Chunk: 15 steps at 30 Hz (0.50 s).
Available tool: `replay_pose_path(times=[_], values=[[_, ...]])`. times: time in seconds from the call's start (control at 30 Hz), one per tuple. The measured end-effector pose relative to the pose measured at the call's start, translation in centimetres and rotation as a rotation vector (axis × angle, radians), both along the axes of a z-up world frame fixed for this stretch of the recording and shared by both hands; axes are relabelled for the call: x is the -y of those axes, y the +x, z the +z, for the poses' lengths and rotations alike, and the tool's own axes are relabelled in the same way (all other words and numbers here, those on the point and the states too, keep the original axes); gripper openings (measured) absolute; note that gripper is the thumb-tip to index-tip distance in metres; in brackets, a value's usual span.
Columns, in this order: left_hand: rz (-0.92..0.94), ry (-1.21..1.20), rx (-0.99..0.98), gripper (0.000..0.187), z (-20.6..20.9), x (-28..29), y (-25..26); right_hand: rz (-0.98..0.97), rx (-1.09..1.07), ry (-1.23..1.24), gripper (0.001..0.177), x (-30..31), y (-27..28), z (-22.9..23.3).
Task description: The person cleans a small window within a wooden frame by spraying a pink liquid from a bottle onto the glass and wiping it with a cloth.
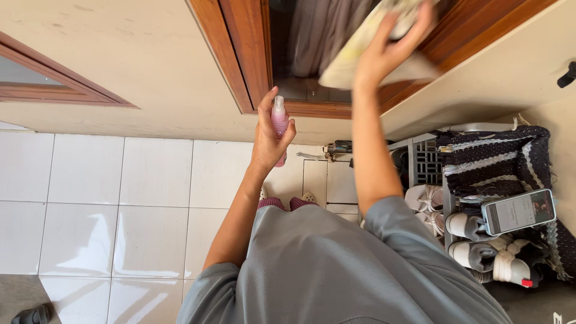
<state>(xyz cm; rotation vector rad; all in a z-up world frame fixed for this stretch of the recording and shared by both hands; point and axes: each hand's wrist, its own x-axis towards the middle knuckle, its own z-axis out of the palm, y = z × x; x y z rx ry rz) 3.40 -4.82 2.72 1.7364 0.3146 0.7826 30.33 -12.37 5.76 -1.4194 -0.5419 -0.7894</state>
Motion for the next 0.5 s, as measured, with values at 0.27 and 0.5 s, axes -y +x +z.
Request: replay_pose_path(times=[0.27, 0.5], values=[[-0.004, -0.004, 0.009, 0.074, 0.2, 1.1, 0.9, -0.140, 0.336, -0.460, 0.035, -0.4, 0.0, 0.8], [0.031, 0.011, 0.023, 0.074, 0.0, 1.7, 1.0, 0.076, 0.579, -1.206, 0.027, 1.0, -4.1, -11.6]])
